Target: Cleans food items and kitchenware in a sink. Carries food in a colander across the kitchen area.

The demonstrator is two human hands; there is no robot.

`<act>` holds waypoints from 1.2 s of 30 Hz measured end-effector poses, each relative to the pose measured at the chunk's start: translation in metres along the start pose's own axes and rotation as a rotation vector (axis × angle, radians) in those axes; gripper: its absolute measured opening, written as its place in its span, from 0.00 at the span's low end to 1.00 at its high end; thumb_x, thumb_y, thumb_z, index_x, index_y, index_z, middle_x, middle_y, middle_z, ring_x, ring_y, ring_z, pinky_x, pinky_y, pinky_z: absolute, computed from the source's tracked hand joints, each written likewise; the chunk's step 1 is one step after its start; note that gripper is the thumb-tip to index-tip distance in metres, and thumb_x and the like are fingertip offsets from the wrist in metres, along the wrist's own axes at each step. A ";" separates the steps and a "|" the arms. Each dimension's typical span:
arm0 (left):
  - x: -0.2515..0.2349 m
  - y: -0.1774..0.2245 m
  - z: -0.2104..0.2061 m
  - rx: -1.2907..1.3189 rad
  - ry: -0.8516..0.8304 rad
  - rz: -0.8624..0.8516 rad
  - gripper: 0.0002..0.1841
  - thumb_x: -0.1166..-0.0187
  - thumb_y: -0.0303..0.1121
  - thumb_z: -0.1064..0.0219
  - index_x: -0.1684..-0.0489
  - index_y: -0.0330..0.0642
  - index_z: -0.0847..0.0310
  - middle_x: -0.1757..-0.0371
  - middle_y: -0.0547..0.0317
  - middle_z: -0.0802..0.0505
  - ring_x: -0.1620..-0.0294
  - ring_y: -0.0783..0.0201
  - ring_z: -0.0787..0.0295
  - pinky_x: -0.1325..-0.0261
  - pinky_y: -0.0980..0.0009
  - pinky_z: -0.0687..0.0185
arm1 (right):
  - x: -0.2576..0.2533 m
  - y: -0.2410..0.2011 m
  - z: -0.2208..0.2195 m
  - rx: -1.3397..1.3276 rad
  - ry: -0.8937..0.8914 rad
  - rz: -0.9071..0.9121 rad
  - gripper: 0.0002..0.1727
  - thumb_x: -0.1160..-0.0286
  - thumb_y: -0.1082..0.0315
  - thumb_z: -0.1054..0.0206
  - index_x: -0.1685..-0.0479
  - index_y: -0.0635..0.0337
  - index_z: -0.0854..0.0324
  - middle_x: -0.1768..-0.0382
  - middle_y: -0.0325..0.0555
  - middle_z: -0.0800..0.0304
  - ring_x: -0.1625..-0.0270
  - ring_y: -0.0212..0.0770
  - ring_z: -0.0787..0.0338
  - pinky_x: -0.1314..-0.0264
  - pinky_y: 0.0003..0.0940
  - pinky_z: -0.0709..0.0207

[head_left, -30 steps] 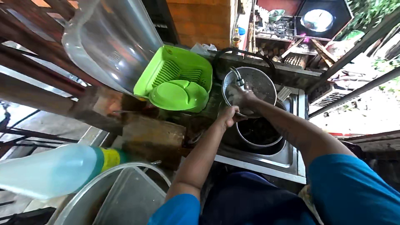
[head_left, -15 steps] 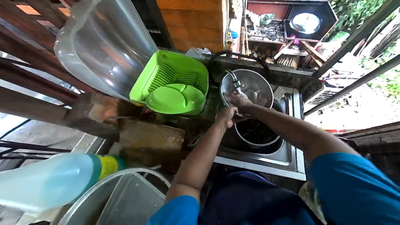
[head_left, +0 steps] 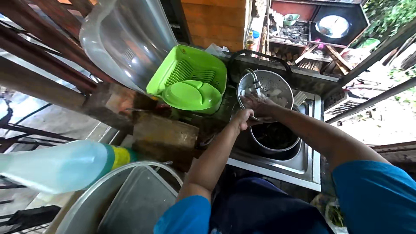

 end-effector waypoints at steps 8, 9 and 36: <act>0.003 -0.006 0.001 0.028 0.061 -0.007 0.13 0.20 0.24 0.45 0.40 0.33 0.27 0.55 0.47 0.16 0.63 0.57 0.15 0.58 0.61 0.13 | 0.050 0.076 0.009 -0.115 0.016 -0.434 0.43 0.31 0.39 0.25 0.13 0.42 0.31 0.17 0.66 0.33 0.18 0.74 0.32 0.29 0.79 0.31; 0.002 -0.004 -0.002 0.027 0.056 -0.009 0.14 0.20 0.24 0.45 0.39 0.33 0.27 0.55 0.46 0.16 0.62 0.57 0.14 0.57 0.60 0.13 | 0.059 0.070 0.003 -0.143 -0.075 -0.506 0.52 0.34 0.35 0.25 0.08 0.46 0.39 0.15 0.72 0.38 0.17 0.79 0.35 0.30 0.82 0.34; -0.004 -0.011 -0.006 0.047 -0.056 -0.001 0.18 0.19 0.27 0.47 0.32 0.36 0.30 0.46 0.45 0.15 0.55 0.54 0.12 0.52 0.56 0.11 | 0.012 0.024 0.003 -0.226 0.021 -0.362 0.29 0.22 0.56 0.30 0.25 0.61 0.22 0.18 0.71 0.33 0.17 0.74 0.33 0.24 0.74 0.31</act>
Point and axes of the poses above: each hand's wrist, its own x-axis away from the middle knuckle, its own z-axis out of the back of the hand, y = z × x, the point moved 7 cm from there along -x, towards the middle knuckle
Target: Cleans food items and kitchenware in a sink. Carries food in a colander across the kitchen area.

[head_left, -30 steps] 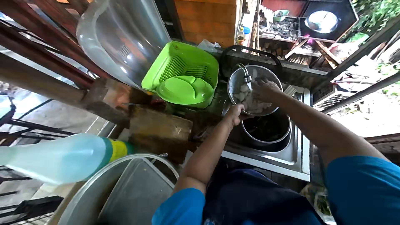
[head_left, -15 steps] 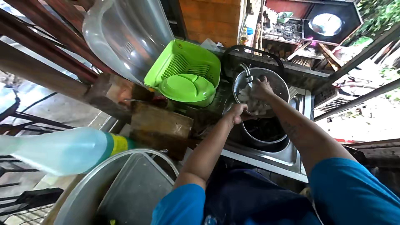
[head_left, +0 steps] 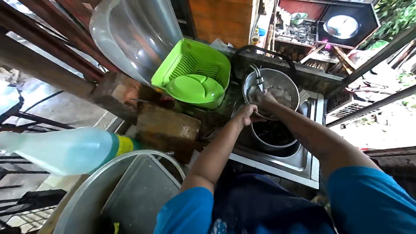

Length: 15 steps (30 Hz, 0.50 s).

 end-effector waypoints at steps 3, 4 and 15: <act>0.006 0.004 0.010 0.010 0.019 -0.003 0.19 0.21 0.25 0.47 0.31 0.37 0.30 0.45 0.44 0.14 0.55 0.53 0.11 0.54 0.56 0.11 | 0.022 -0.016 -0.012 0.099 -0.119 0.348 0.17 0.17 0.61 0.36 0.33 0.52 0.15 0.28 0.56 0.17 0.21 0.64 0.25 0.23 0.74 0.36; 0.007 0.004 0.014 0.020 0.038 -0.002 0.19 0.21 0.25 0.47 0.32 0.36 0.31 0.46 0.43 0.14 0.56 0.53 0.11 0.54 0.56 0.10 | 0.023 0.001 -0.013 0.155 -0.126 0.402 0.18 0.19 0.59 0.34 0.32 0.44 0.13 0.25 0.50 0.18 0.17 0.62 0.28 0.19 0.76 0.44; 0.013 -0.002 0.021 0.083 0.064 -0.037 0.21 0.22 0.24 0.48 0.28 0.37 0.32 0.39 0.41 0.16 0.51 0.50 0.11 0.51 0.54 0.11 | 0.012 -0.012 -0.019 -0.068 -0.225 0.204 0.35 0.15 0.47 0.38 0.07 0.36 0.40 0.09 0.63 0.47 0.12 0.70 0.38 0.18 0.74 0.41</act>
Point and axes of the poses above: each hand's wrist, its own x-axis away from the middle knuckle, its own z-axis out of the back of the hand, y = z × x, the point moved 7 cm from there along -x, towards the middle knuckle
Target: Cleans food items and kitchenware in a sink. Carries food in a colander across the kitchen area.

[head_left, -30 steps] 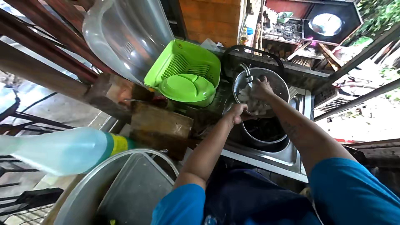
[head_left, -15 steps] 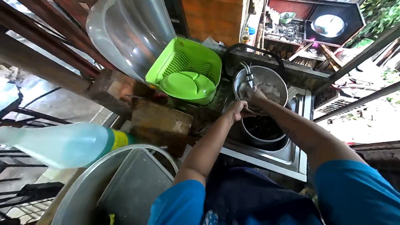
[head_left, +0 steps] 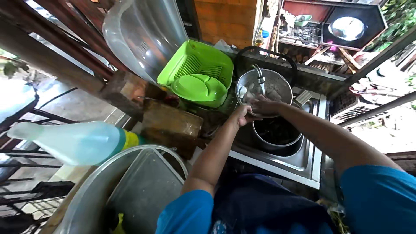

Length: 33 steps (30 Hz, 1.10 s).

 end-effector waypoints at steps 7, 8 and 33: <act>0.036 -0.005 0.016 0.078 0.047 0.008 0.16 0.13 0.29 0.51 0.32 0.35 0.30 0.46 0.42 0.12 0.56 0.50 0.08 0.54 0.55 0.08 | 0.056 0.015 0.096 0.004 0.374 0.117 0.13 0.16 0.69 0.36 0.42 0.60 0.09 0.35 0.60 0.11 0.26 0.61 0.17 0.19 0.64 0.30; 0.045 -0.007 0.021 0.075 0.071 0.002 0.16 0.13 0.28 0.50 0.31 0.34 0.30 0.47 0.41 0.11 0.56 0.50 0.08 0.54 0.55 0.08 | 0.072 0.024 0.106 -0.046 0.503 0.081 0.14 0.15 0.69 0.38 0.42 0.62 0.10 0.36 0.61 0.11 0.28 0.61 0.15 0.21 0.62 0.28; 0.220 -0.061 0.049 0.338 0.484 -0.244 0.15 0.16 0.22 0.61 0.45 0.37 0.28 0.58 0.45 0.04 0.63 0.51 0.02 0.60 0.59 0.03 | 0.119 0.032 -0.078 -0.131 0.256 -0.233 0.45 0.30 0.39 0.28 0.09 0.37 0.36 0.04 0.54 0.57 0.04 0.68 0.66 0.13 0.82 0.78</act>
Point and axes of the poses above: each hand's wrist, its own x-axis away from the middle knuckle, its own z-axis out of the back of the hand, y = z × x, the point moved 7 cm from there along -x, towards the middle knuckle
